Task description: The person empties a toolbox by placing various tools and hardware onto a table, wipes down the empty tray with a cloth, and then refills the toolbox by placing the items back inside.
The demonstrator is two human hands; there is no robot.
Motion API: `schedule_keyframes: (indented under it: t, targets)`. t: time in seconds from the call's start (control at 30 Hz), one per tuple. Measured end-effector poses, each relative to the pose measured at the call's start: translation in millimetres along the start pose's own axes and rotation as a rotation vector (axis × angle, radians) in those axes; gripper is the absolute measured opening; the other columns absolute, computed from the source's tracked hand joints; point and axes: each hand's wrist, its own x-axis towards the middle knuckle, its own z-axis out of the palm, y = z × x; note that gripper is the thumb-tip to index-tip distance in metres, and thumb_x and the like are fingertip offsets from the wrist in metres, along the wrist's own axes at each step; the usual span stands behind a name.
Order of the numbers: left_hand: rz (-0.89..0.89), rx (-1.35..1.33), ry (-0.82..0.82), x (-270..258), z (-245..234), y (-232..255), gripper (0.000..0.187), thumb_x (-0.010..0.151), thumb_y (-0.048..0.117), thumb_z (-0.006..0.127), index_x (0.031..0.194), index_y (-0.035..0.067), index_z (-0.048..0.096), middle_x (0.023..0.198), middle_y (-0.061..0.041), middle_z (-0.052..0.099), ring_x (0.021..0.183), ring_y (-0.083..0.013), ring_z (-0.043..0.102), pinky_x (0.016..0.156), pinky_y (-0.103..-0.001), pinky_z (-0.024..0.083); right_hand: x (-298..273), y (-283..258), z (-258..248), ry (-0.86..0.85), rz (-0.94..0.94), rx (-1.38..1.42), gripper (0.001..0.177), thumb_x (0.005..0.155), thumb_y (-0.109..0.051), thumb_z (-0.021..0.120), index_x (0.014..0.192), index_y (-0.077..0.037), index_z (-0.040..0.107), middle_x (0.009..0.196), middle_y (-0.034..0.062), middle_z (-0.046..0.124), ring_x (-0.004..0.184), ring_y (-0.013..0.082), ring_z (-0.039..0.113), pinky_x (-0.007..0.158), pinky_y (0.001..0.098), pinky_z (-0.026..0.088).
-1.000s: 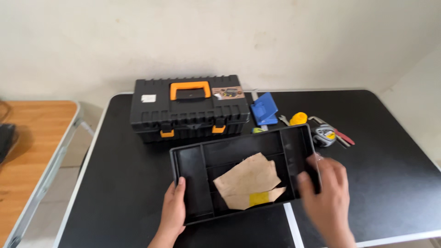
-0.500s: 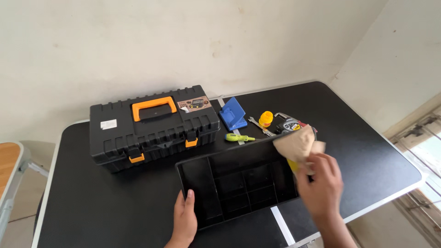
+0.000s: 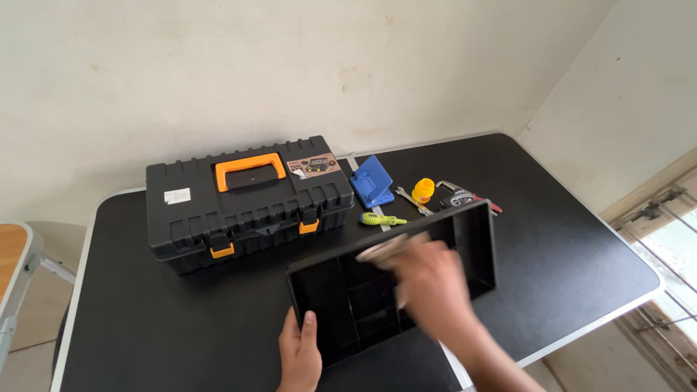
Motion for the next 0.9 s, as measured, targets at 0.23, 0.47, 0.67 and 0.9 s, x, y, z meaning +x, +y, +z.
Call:
schedule_keyframes:
  t: [0.23, 0.47, 0.67, 0.9]
  targets:
    - [0.163, 0.134, 0.000, 0, -8, -24, 0.027, 0.104, 0.025, 0.054, 0.105, 0.000, 0.067, 0.058, 0.000, 0.056, 0.044, -0.0052, 0.042, 0.041, -0.024, 0.034, -6, -1, -8, 0.207, -0.130, 0.132, 0.033, 0.074, 0.005, 0.061, 0.101, -0.008, 0.076, 0.103, 0.0115, 0.066, 0.094, 0.0317, 0.061, 0.084, 0.0438, 0.049]
    - [0.451, 0.389, 0.155, -13, -24, 31, 0.026, 0.093, 0.022, 0.065, 0.105, -0.001, 0.068, 0.055, -0.001, 0.063, 0.043, -0.0104, 0.058, 0.042, -0.027, 0.044, -5, 31, 7, 0.368, -0.120, 0.150, 0.032, 0.067, 0.003, 0.066, 0.098, -0.001, 0.070, 0.110, 0.0136, 0.067, 0.107, 0.0342, 0.064, 0.094, 0.0432, 0.050]
    - [0.846, 0.596, 0.117, -23, -7, 71, 0.032, 0.092, 0.024, 0.068, 0.107, -0.004, 0.064, 0.066, -0.005, 0.069, 0.055, -0.0109, 0.069, 0.052, -0.023, 0.052, -26, -3, 0, 0.254, -0.108, 0.474, 0.027, 0.070, 0.006, 0.064, 0.095, 0.000, 0.071, 0.105, 0.0138, 0.068, 0.097, 0.0321, 0.068, 0.082, 0.0384, 0.055]
    - [0.261, 0.278, 0.484, -38, 8, 111, 0.030, 0.102, 0.023, 0.057, 0.112, -0.004, 0.066, 0.072, -0.006, 0.066, 0.063, -0.0129, 0.059, 0.059, -0.026, 0.044, -46, 10, -21, -0.261, 0.131, 1.298, 0.019, 0.091, 0.000, 0.065, 0.105, 0.000, 0.078, 0.102, 0.0115, 0.075, 0.093, 0.0197, 0.073, 0.081, 0.0276, 0.058]
